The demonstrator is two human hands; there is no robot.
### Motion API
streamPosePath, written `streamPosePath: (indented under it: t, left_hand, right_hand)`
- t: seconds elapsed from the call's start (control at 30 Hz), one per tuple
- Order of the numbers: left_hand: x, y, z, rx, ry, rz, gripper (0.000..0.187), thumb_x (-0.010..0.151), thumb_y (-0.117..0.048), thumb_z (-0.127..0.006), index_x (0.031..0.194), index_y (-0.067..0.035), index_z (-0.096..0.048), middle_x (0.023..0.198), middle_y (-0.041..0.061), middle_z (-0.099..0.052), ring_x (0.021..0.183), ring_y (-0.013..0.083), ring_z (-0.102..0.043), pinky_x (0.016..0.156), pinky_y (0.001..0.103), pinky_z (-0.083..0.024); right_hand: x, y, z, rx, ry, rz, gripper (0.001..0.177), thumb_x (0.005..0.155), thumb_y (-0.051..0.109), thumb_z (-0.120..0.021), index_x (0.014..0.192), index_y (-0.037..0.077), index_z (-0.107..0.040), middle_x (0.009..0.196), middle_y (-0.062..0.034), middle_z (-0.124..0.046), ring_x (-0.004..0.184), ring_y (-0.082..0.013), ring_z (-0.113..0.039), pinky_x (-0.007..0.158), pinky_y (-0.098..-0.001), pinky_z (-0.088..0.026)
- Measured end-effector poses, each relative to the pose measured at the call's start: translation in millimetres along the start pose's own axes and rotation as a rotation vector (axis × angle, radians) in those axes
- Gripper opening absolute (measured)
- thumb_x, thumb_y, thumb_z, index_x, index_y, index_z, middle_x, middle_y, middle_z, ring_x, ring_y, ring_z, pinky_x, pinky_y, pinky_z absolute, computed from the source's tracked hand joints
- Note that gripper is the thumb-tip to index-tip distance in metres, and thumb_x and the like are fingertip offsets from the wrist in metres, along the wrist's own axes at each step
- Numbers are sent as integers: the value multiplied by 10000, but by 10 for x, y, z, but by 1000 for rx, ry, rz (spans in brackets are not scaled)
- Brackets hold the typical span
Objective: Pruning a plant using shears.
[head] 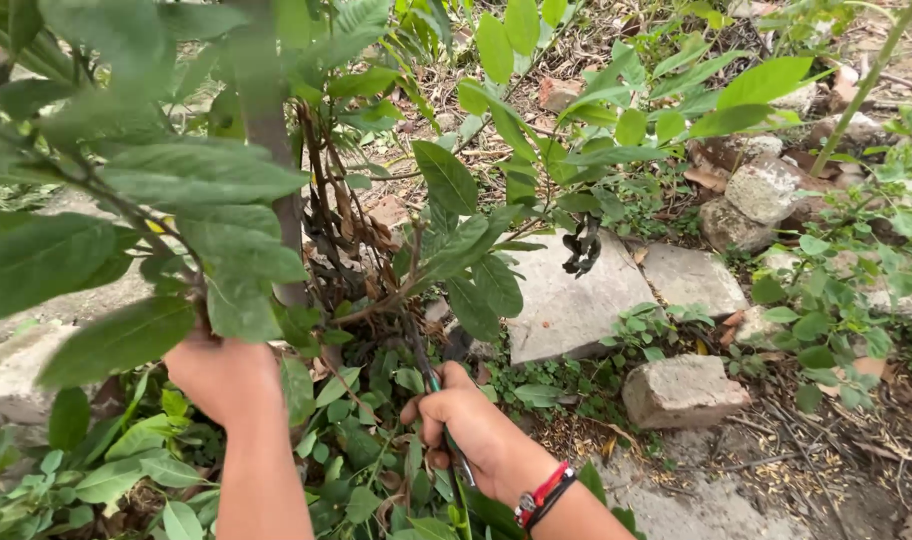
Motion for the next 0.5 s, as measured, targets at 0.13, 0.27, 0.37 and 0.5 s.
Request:
streamPosePath:
  t: [0.13, 0.27, 0.37, 0.5]
  left_hand:
    - [-94, 11, 29, 453, -18, 58, 210, 989, -193, -733, 1123, -35, -698, 999, 46, -713, 866, 161, -643, 764, 332, -472]
    - [-74, 73, 10, 69, -15, 29, 148, 1038, -139, -614, 1141, -49, -669, 1058, 17, -691, 918, 127, -617, 789, 298, -488]
    - [-79, -33, 21, 132, -26, -23, 135, 1063, -131, -585, 1124, -29, -650, 1041, 45, -675, 902, 142, -599, 777, 310, -484]
    - [-68, -146, 23, -177, -108, 277, 269, 1102, -289, -514, 1055, -54, -634, 994, 9, -700, 872, 95, -674, 751, 264, -565]
  right_hand:
    - [9, -12, 13, -29, -10, 7, 426, 717, -2, -510, 1135, 76, -494, 965, -93, -626, 594, -140, -491, 492, -291, -414]
    - [47, -19, -26, -35, -23, -20, 428, 706, -11, -501, 1124, 81, -483, 961, -108, -631, 574, -177, -469, 486, -305, -399]
    - [116, -103, 3, -23, 77, 16, 433, 699, -19, -500, 1121, 80, -493, 1001, -105, -646, 698, -176, -516, 556, -303, -445]
    - [-194, 189, -207, 197, 341, -33, 422, 646, -25, -483, 1046, 107, -468, 1113, -71, -657, 994, -204, -641, 708, -395, -577]
Point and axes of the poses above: each hand's wrist, its own x-axis towards the middle knuckle, its own z-axis out of the back of the hand, y = z × x, the point moved 3 cm from there along x, towards the middle knuckle
